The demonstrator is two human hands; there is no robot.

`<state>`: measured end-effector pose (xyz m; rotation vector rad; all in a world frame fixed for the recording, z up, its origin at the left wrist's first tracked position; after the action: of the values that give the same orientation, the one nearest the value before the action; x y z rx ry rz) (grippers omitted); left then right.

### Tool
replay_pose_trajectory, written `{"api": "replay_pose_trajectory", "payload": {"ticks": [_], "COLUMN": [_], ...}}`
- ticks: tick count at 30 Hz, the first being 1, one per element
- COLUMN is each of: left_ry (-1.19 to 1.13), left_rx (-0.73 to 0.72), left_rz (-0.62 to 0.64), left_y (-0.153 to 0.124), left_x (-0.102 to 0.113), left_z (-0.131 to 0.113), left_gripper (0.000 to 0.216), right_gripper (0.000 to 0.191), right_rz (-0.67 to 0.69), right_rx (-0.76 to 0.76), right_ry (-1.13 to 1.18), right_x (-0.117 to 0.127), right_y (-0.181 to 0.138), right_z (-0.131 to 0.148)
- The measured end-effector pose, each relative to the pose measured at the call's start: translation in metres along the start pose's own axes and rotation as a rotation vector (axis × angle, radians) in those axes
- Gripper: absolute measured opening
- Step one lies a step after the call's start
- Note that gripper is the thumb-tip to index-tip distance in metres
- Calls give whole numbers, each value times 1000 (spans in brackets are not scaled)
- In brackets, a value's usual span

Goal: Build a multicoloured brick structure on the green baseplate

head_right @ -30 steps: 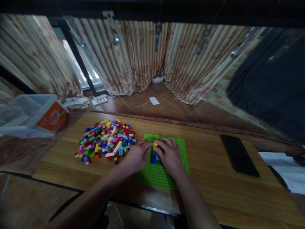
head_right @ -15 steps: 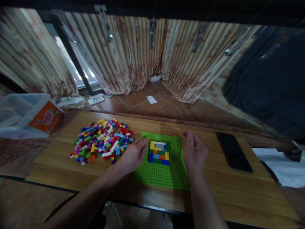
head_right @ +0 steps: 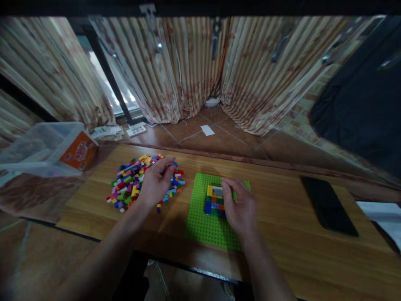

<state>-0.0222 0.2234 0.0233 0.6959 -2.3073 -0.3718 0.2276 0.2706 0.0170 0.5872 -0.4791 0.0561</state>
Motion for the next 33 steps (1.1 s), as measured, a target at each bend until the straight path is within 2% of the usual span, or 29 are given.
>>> {"api": "replay_pose_trajectory", "payload": {"ticks": [7, 11, 20, 26, 33], "left_ry": [-108, -158, -158, -148, -69], "left_rx": [117, 134, 159, 175, 168], "left_rz": [-140, -192, -117, -83, -46], "left_y": [4, 4, 3, 2, 1], "left_x": [28, 36, 35, 34, 36], "left_z": [26, 32, 26, 25, 23], "left_gripper": [26, 24, 22, 20, 21], "right_gripper": [16, 19, 27, 22, 16], "right_rz": [261, 374, 480, 460, 551], "right_rx": [216, 266, 309, 290, 255], "right_ry": [46, -2, -140, -243, -164], "right_x": [-51, -78, -116, -130, -126], "right_y": [-24, -36, -39, -36, -40], "right_z": [42, 50, 55, 55, 54]}}
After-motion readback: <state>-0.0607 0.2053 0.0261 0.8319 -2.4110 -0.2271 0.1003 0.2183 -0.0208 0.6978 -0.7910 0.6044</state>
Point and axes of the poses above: each hand's wrist, its own y-axis towards the middle knuckle, its own x-axis out of the back of the hand, z = x × y, the point moved 8 cm from there along y, towards the middle knuckle, and after that the axes turned 4 degrees about y, right-handed, at the moved point
